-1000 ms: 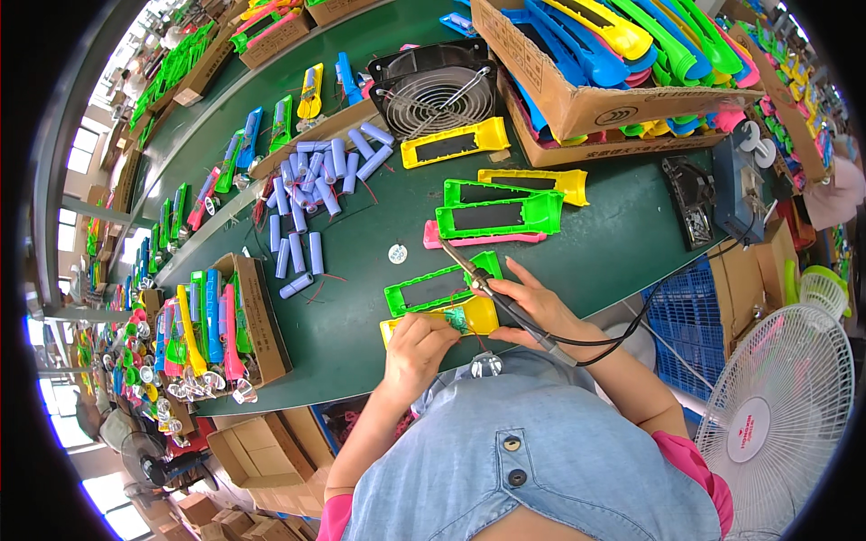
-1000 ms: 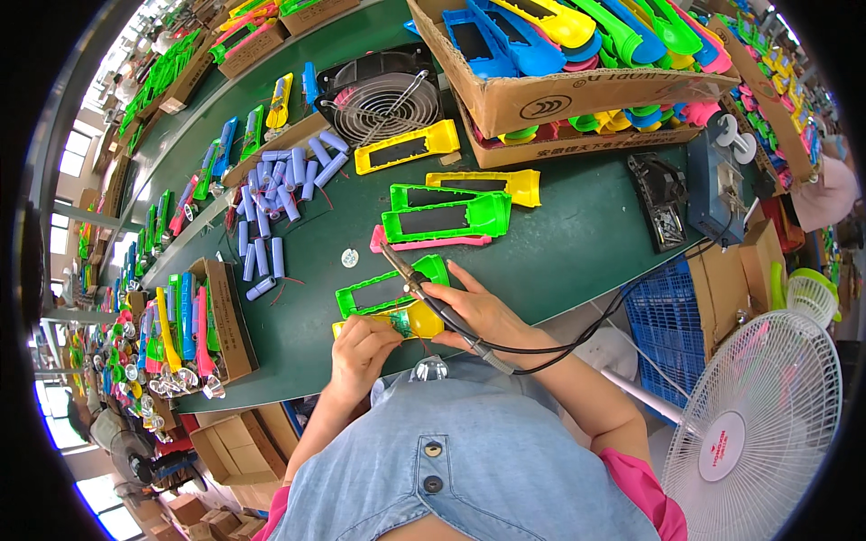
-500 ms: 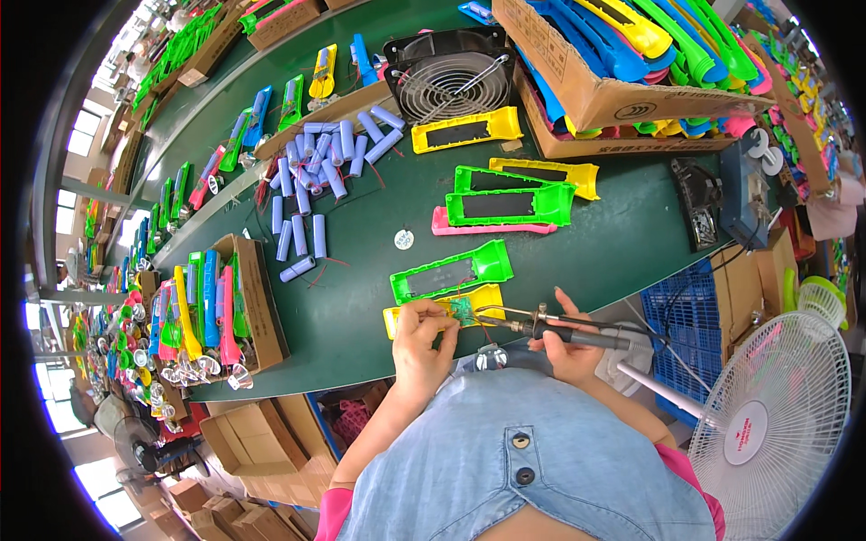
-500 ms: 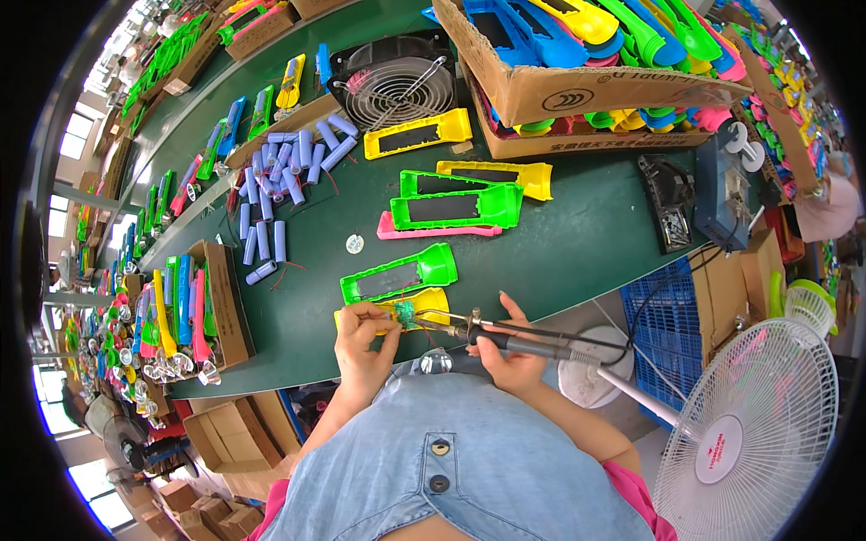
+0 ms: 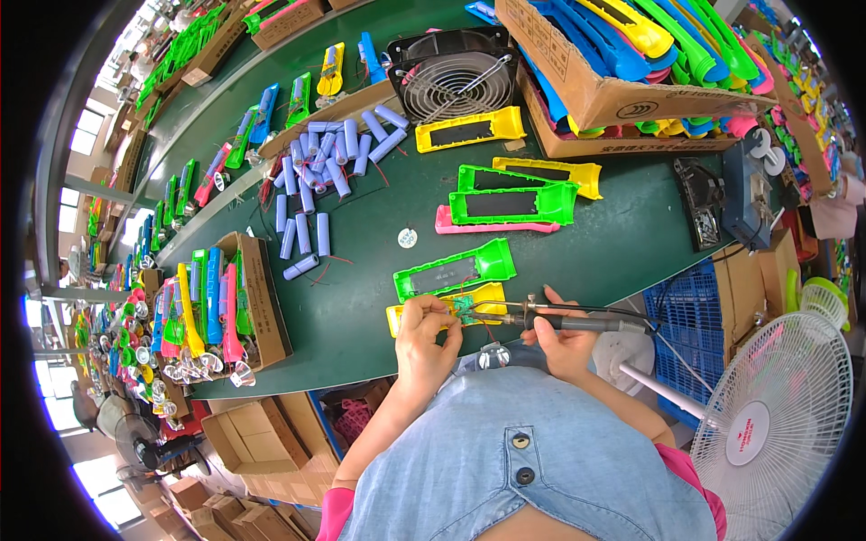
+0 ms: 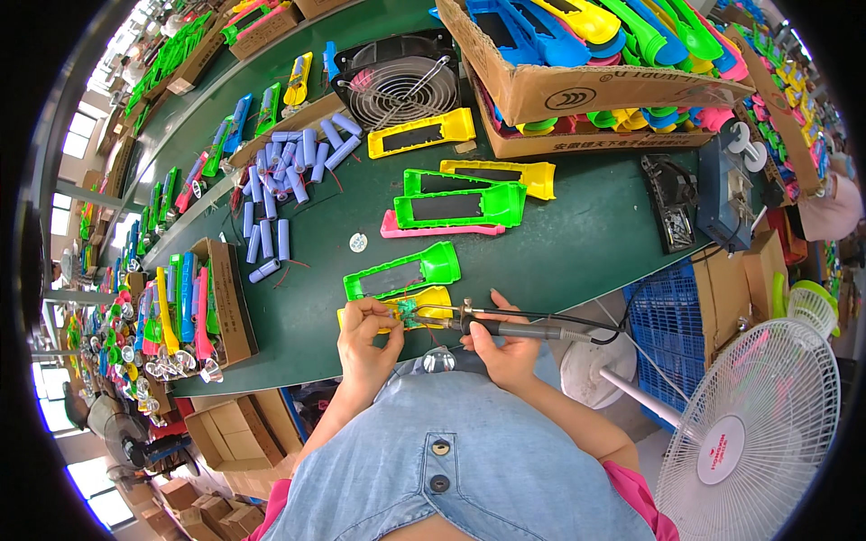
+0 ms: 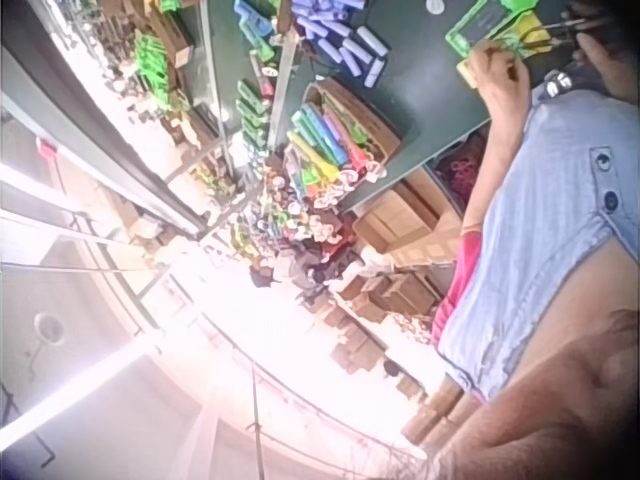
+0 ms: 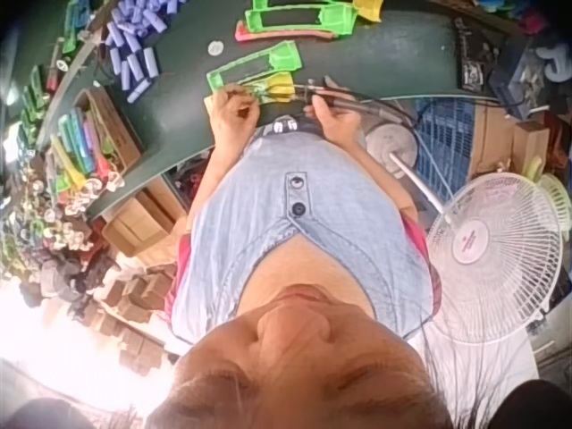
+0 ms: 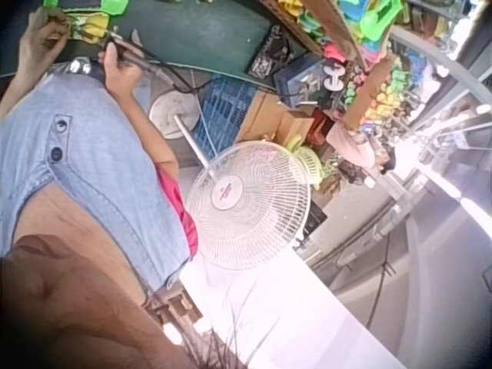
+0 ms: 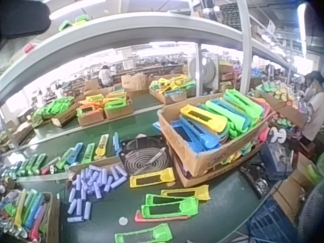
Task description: The person solders circuit boards and wires inside plastic flashlight housings using a soldering iron, fits components into the casings by hand, and places the assembled flashlights onto a conveyor belt.
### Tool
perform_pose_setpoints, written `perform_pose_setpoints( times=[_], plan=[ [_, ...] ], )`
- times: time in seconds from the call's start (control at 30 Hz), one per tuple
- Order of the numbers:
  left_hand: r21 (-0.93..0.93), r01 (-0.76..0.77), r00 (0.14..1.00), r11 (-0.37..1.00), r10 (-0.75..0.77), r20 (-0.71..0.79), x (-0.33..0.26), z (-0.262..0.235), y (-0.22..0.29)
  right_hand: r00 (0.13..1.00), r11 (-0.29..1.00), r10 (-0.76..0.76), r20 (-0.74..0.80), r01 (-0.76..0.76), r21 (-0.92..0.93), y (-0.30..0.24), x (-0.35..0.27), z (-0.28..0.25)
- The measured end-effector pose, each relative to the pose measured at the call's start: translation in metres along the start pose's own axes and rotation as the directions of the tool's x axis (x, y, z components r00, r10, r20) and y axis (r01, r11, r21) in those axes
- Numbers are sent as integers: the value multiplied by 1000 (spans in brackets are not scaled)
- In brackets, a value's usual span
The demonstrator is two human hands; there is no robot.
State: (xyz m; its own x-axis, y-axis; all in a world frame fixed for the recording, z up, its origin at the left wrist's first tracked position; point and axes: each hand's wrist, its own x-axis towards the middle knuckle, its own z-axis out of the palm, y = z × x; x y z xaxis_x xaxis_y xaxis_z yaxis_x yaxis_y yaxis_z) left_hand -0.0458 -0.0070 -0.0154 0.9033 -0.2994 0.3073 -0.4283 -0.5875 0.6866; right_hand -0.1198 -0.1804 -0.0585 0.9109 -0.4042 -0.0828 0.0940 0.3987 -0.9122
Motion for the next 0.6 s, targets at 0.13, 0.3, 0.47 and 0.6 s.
perform_pose_setpoints(
  times=[0.13,0.3,0.47,0.6],
  plan=[
    [7,-17,1000,1000,17,4,2,0,1,999,999,-37,28,38,-33,0,1,0],
    [24,-12,1000,1000,12,9,3,1,2,999,999,-31,27,31,-23,-4,1,1],
    [44,-27,999,999,25,45,7,-2,2,1000,1000,4,-17,-4,20,-10,3,-3],
    [47,-33,998,998,30,59,8,-3,1,999,999,-42,-23,43,17,-10,3,-4]
  ],
)
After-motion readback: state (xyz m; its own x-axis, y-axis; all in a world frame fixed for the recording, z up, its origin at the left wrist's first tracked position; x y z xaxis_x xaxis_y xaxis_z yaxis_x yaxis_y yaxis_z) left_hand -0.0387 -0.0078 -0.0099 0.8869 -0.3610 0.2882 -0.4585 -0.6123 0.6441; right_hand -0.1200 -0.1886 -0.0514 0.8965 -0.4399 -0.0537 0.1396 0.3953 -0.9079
